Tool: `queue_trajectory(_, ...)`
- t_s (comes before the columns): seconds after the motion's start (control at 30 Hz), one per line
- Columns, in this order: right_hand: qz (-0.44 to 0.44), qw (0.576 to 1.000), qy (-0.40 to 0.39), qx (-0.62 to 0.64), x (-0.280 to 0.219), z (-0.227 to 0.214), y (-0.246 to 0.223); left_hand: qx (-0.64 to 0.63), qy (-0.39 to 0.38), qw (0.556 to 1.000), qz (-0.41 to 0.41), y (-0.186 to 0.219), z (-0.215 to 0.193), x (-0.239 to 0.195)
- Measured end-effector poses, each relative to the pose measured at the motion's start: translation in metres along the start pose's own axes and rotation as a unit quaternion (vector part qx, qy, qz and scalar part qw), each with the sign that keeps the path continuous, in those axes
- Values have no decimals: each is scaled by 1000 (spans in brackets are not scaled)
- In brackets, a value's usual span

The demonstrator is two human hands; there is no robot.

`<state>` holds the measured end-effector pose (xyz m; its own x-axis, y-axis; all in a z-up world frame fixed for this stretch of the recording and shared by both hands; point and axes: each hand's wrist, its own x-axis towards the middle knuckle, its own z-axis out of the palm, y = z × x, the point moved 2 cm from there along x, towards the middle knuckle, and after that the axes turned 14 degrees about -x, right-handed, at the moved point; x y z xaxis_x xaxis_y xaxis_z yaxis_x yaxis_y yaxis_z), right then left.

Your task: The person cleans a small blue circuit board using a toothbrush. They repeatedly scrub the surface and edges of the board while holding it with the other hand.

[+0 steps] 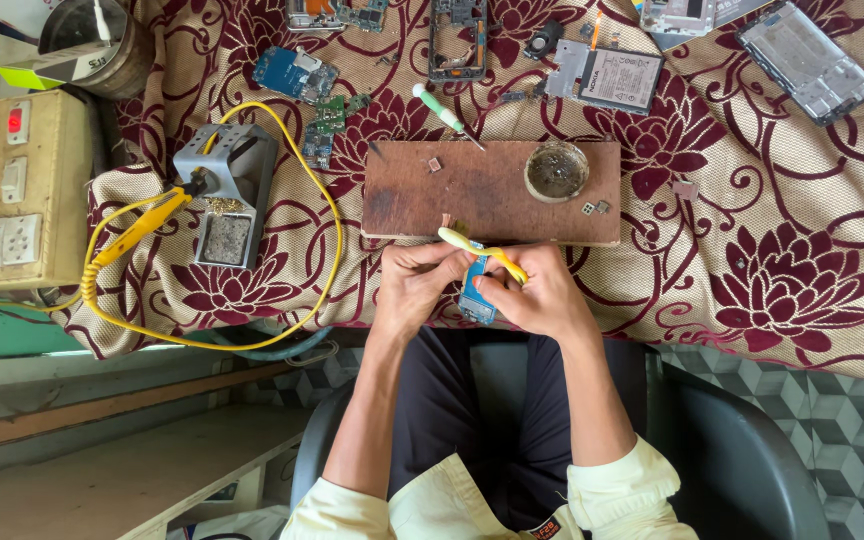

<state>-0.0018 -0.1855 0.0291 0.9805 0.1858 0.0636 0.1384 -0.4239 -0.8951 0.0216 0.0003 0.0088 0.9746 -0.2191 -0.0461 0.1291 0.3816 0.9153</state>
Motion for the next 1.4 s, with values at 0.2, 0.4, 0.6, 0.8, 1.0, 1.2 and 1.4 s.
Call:
queue_trajectory(0.2, 30, 999, 4, 19, 1, 2, -3, -16, -25, 1000, 8, -2, 2, 1)
queue_trajectory(0.4, -19, 998, 58, -2, 0, 6, -10, -24, 63, 997, 35, -12, 8, -1)
queue_trajectory(0.6, -40, 993, 107, -42, -4, 11, -10, -53, 68, 996, 25, -16, 19, 4)
queue_trajectory(0.8, -36, 986, 135, -89, -6, 12, -10, 60, 165, 981, 79, 9, 53, -5)
queue_trajectory(1.0, -34, 990, 131, -37, -4, 13, 0, 266, 205, 941, 46, 32, 66, -11)
queue_trajectory(1.2, 31, 994, 102, 6, 4, 5, 1, 283, 65, 943, 161, 51, 45, -11)
queue_trajectory(1.4, 28, 996, 86, 3, 2, 11, 5, 290, 3, 930, 226, 55, 26, -11)
